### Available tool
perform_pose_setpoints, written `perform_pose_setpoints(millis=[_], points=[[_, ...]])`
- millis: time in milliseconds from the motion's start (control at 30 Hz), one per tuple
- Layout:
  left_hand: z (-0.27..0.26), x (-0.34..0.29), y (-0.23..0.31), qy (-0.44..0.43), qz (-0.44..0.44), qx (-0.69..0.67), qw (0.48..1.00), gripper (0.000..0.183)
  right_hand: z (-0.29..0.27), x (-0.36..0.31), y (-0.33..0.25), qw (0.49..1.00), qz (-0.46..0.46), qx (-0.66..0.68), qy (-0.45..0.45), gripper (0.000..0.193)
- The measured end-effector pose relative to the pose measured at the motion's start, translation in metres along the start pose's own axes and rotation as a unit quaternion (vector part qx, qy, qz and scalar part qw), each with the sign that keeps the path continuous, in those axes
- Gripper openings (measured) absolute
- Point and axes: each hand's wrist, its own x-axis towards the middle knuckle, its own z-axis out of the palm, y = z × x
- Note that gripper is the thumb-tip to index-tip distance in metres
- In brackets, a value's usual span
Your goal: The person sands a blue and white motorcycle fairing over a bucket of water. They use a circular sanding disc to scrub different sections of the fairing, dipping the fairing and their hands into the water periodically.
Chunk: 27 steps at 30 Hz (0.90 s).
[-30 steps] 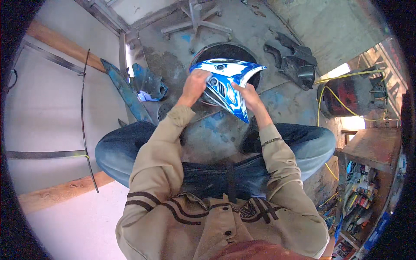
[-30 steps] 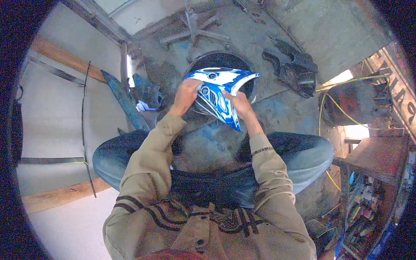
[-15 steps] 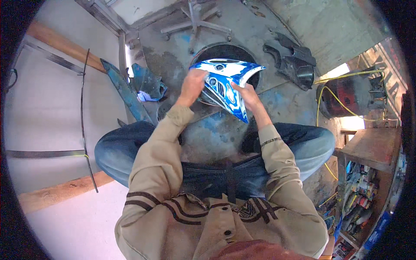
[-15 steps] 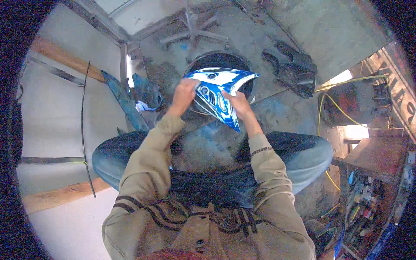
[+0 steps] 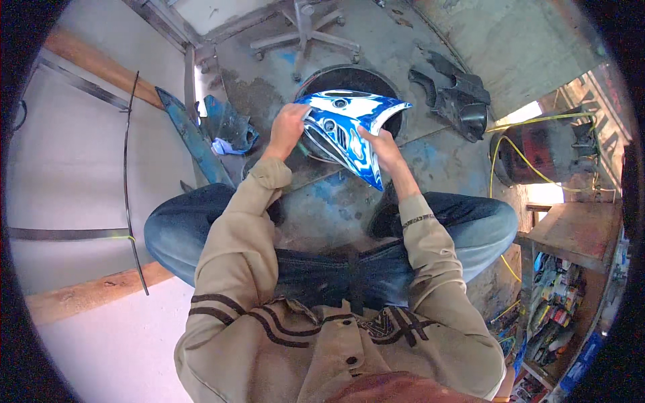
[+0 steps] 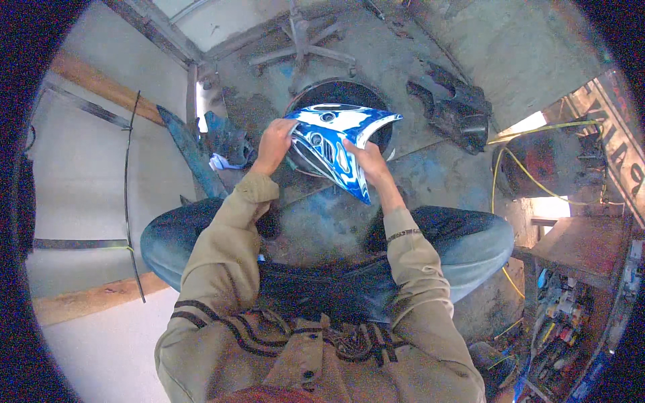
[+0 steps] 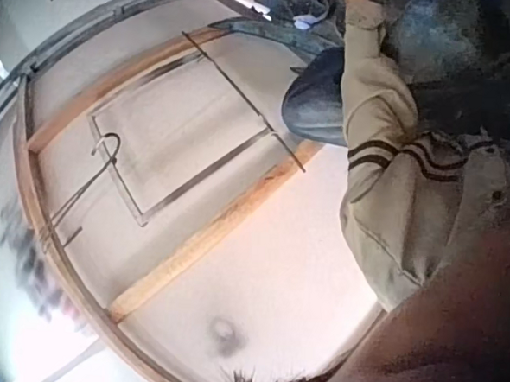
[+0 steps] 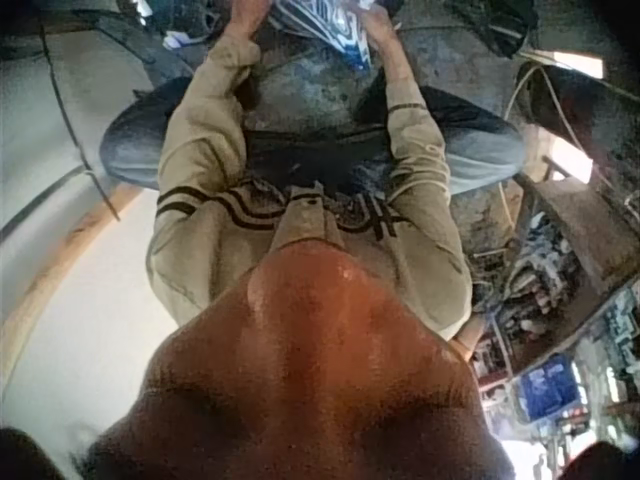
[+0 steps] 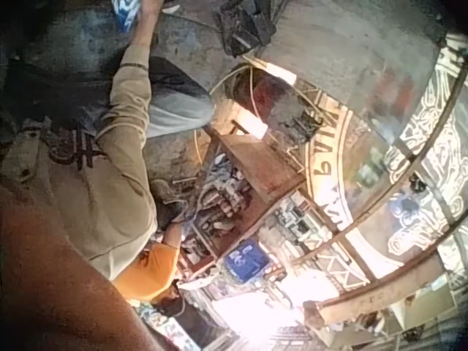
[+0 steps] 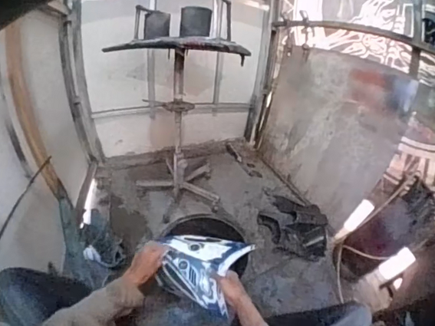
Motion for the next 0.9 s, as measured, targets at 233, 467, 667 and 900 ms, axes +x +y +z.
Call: perform_pose_setpoints(millis=[233,467,667,900], points=[[0.013,0.0,0.02,-0.014,0.108,-0.01,0.994,0.028,0.003,-0.003,-0.001,1.0,-0.007,0.015,-0.006,0.044],[0.021,-0.001,0.037,-0.019,0.074,0.027,0.997,0.034,-0.002,0.002,0.004,0.999,-0.016,-0.029,0.019,0.044],[0.012,0.01,0.022,-0.003,0.025,0.038,0.999,0.028,-0.001,0.0,0.002,1.0,-0.001,-0.005,-0.003,0.044],[0.011,0.01,0.023,-0.029,0.072,-0.014,0.997,0.032,-0.002,0.002,0.001,1.0,0.005,-0.007,-0.009,0.047]])
